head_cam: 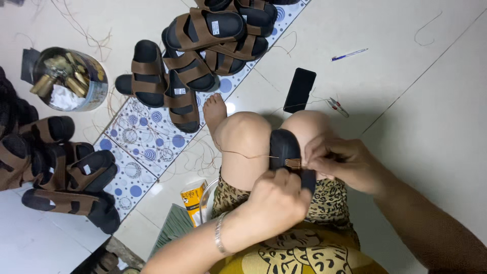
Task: The person sits on the floor and sews a brown sandal using a needle and thread. They repeatedly push the needle through the sole and pull the thread to secure the sandal's components.
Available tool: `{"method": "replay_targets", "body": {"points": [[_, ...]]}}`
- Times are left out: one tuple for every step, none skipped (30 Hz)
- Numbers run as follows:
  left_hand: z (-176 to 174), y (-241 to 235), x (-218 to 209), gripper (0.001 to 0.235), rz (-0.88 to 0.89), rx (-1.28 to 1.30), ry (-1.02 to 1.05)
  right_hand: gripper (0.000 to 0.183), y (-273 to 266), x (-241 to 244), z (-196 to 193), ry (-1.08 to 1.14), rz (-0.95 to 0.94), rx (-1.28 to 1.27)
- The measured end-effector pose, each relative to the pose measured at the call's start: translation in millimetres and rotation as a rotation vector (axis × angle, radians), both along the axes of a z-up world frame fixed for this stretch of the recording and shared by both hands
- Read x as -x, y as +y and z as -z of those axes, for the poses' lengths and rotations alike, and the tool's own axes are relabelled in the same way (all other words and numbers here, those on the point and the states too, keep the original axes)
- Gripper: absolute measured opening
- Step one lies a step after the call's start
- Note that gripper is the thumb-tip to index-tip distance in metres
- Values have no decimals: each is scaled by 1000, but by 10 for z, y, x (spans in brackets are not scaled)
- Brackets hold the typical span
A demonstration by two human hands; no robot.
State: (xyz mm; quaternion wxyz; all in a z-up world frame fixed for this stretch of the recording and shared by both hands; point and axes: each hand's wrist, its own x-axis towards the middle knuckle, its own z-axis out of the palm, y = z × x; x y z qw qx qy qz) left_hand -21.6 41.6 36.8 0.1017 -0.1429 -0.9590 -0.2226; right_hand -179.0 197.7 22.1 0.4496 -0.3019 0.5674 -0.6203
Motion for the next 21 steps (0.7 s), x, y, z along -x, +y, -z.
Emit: {"method": "replay_targets", "body": {"points": [[30, 36, 31, 20, 4, 5, 1, 9, -22, -9, 25, 1, 4, 5], [69, 70, 70, 16, -60, 111, -3, 13, -39, -15, 51, -46, 28, 17], [110, 104, 112, 14, -125, 217, -6, 20, -56, -17, 78, -94, 51, 29], [98, 71, 114, 14, -116, 220, -2, 20, -46, -30, 105, -90, 59, 32], [90, 36, 119, 17, -71, 173, 15, 23, -40, -41, 136, -124, 107, 31], [85, 0, 117, 21, -29, 127, 29, 25, -40, -54, 172, -159, 152, 31], [92, -50, 89, 21, -24, 130, 32, 25, -19, -80, 257, -157, 157, 35], [96, -103, 56, 17, 9, -41, -21, 27, -1, -112, 343, -357, 122, 89], [102, -159, 24, 13, 42, -211, -74, 30, 12, -143, 432, -558, 86, 142], [13, -212, 8, 13, 43, -209, -76, 30, -4, -166, 431, -561, 87, 145], [-76, -267, -7, 20, 69, -456, -173, 26, -22, -189, 431, -601, 47, 199], [-168, -325, -28, 34, 94, -703, -271, 23, -46, -218, 431, -642, 6, 253], [-250, -359, -36, 34, 93, -700, -276, 23, -40, -224, 419, -646, 6, 257], [-329, -390, -38, 26, 92, -826, -269, 19, -29, -223, 406, -641, -74, 214], [-407, -419, -42, 21, 90, -953, -262, 30, -18, -224, 392, -635, -154, 171], [-393, -412, -41, 21, 92, -954, -263, 30, -48, -285, 341, -635, -151, 171], [-379, -405, -39, 21, 28, -1079, -243, 31, -78, -345, 291, -475, -115, 56], [-367, -395, -32, 21, -38, -1205, -222, 33, -106, -399, 236, -316, -81, -60], [-357, -394, -30, 21, -35, -1208, -223, 33, -93, -440, 245, -316, -78, -62], [-344, -399, -30, 21, -96, -1238, -208, 35, -87, -487, 262, -256, 20, -107], [-329, -405, -32, 21, -157, -1268, -192, 37, -83, -533, 280, -197, 118, -152]]}}
